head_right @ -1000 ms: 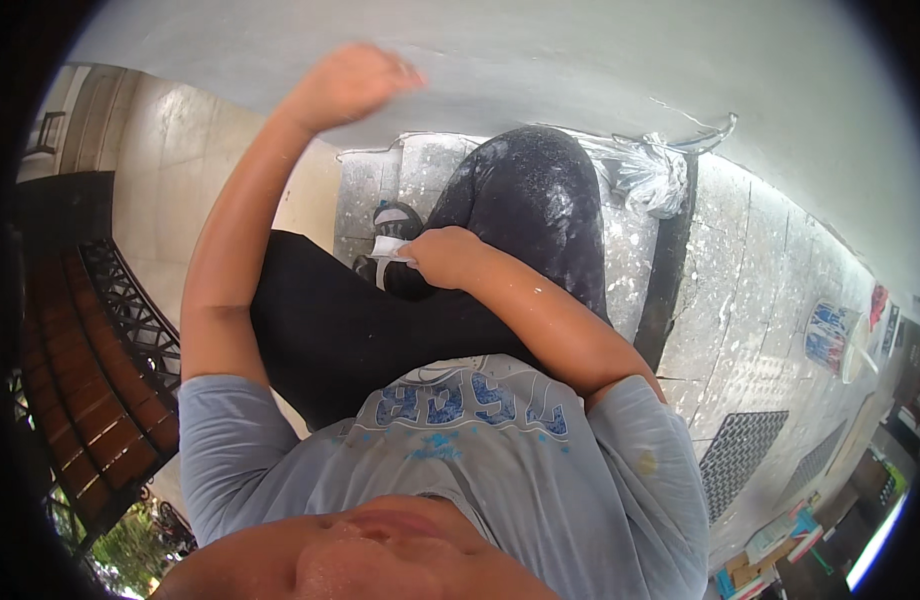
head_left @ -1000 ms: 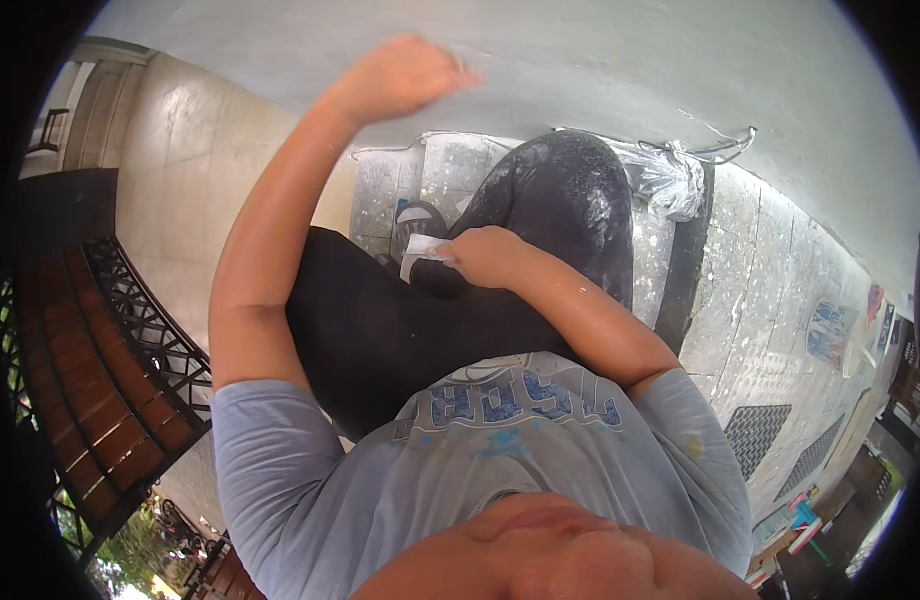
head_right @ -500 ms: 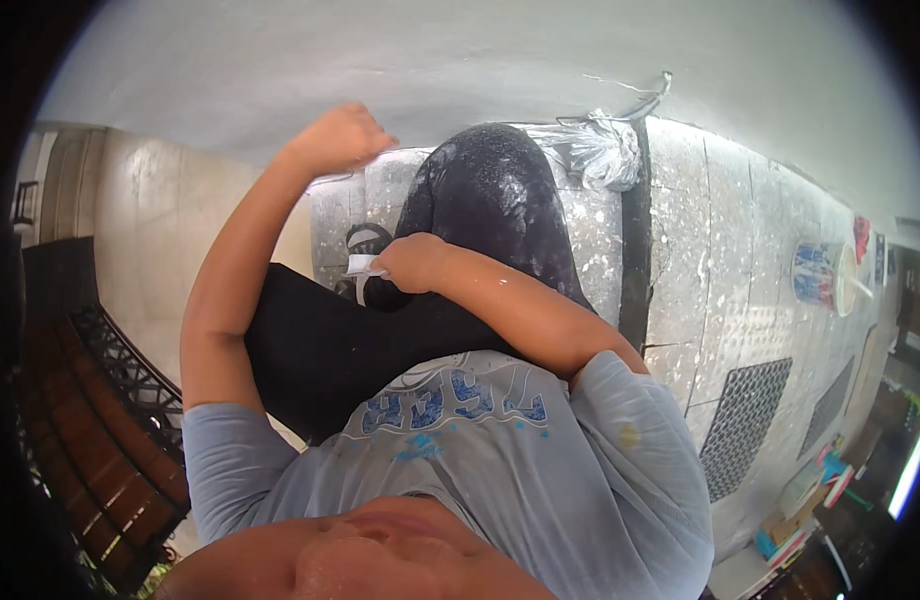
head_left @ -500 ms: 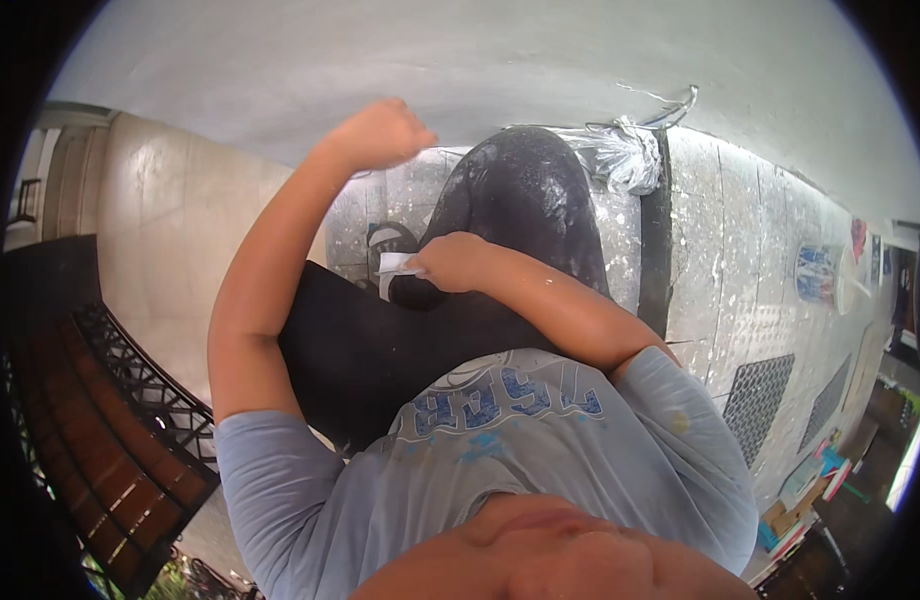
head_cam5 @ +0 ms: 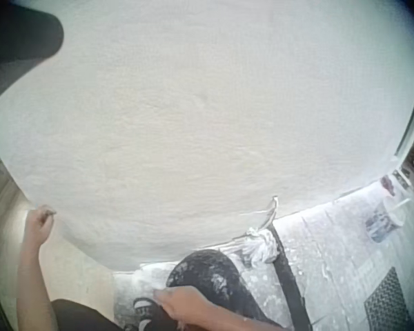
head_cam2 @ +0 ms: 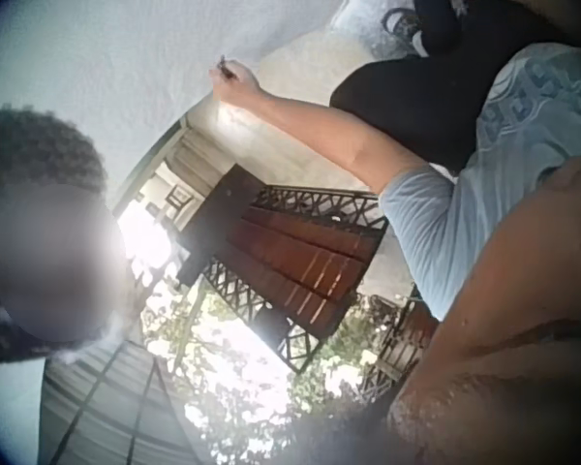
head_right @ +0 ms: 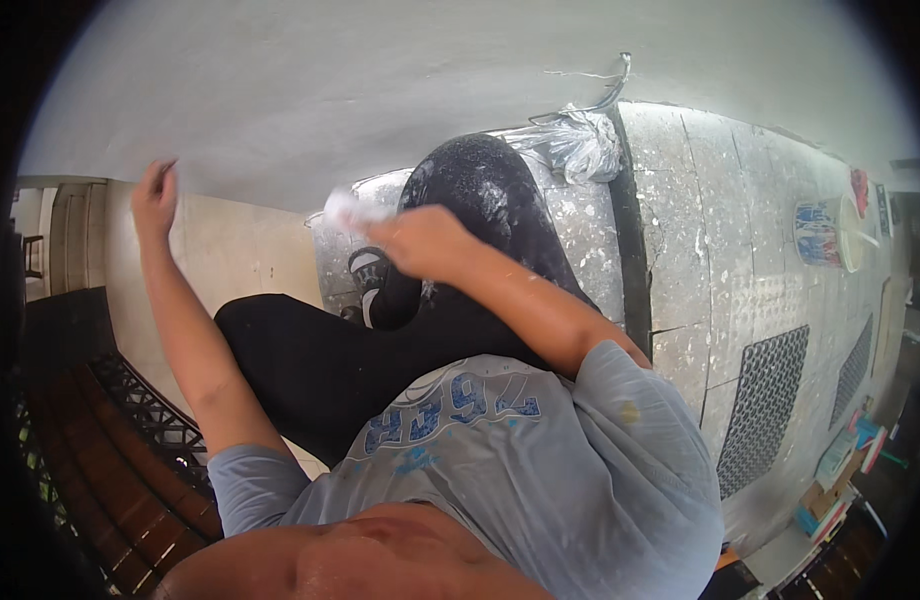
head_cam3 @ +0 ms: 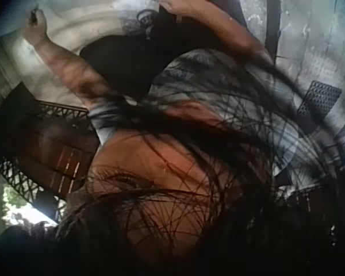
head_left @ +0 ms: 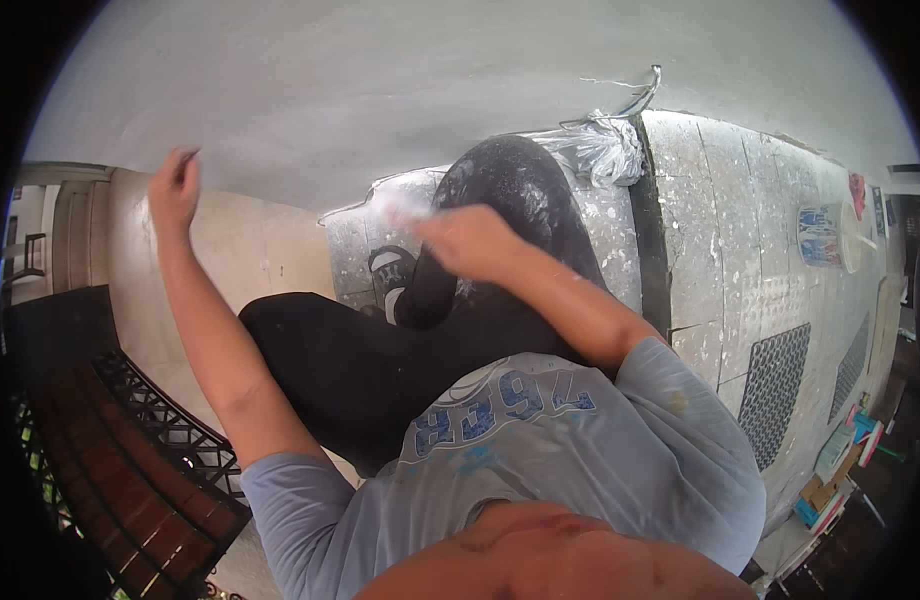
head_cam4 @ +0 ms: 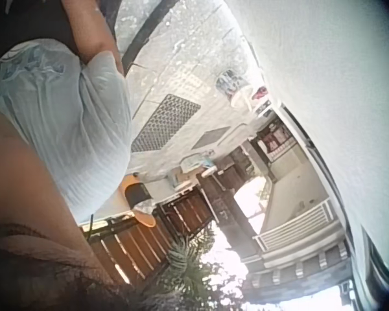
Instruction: Applying and smoothing putty on a wall surface using a putty knife.
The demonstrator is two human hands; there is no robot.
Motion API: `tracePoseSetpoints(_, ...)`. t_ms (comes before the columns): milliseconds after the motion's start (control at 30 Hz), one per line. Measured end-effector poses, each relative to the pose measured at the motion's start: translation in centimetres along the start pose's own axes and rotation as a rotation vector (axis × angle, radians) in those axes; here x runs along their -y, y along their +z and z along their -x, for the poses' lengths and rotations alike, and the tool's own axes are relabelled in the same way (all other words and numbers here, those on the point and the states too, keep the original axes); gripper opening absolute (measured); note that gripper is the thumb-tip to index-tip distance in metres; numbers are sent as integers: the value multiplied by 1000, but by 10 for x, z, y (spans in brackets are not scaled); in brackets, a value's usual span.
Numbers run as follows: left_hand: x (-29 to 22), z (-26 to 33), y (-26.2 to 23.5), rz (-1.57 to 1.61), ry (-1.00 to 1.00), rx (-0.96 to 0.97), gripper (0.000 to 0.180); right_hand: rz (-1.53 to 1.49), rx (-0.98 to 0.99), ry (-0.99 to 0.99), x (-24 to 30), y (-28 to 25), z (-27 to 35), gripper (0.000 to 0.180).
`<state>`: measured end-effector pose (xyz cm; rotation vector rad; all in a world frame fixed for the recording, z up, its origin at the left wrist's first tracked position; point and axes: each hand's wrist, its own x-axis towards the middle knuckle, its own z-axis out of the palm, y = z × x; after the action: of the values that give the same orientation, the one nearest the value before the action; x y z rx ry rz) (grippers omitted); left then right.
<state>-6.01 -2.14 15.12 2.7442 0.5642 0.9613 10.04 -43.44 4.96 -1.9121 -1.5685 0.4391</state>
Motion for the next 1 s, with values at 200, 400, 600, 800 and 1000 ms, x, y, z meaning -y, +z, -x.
tracePoseSetpoints(200,104,72,-4,117,-322,-245,16,214,-759,160,-68,-86,2,60)
tracePoseSetpoints(400,172,117,27,1251,-1279,-521,22,522,-1066,52,-83,-147,-51,48)
tracePoseSetpoints(600,173,109,31,1301,-1629,-705,23,539,-1026,65,-87,-128,-84,42)
tracePoseSetpoints(800,170,97,40,1329,-1556,-702,22,434,-758,270,-105,-72,-71,58)
tracePoseSetpoints(1000,176,101,49,1312,-1637,-561,22,511,-1000,173,-119,-89,-84,54)
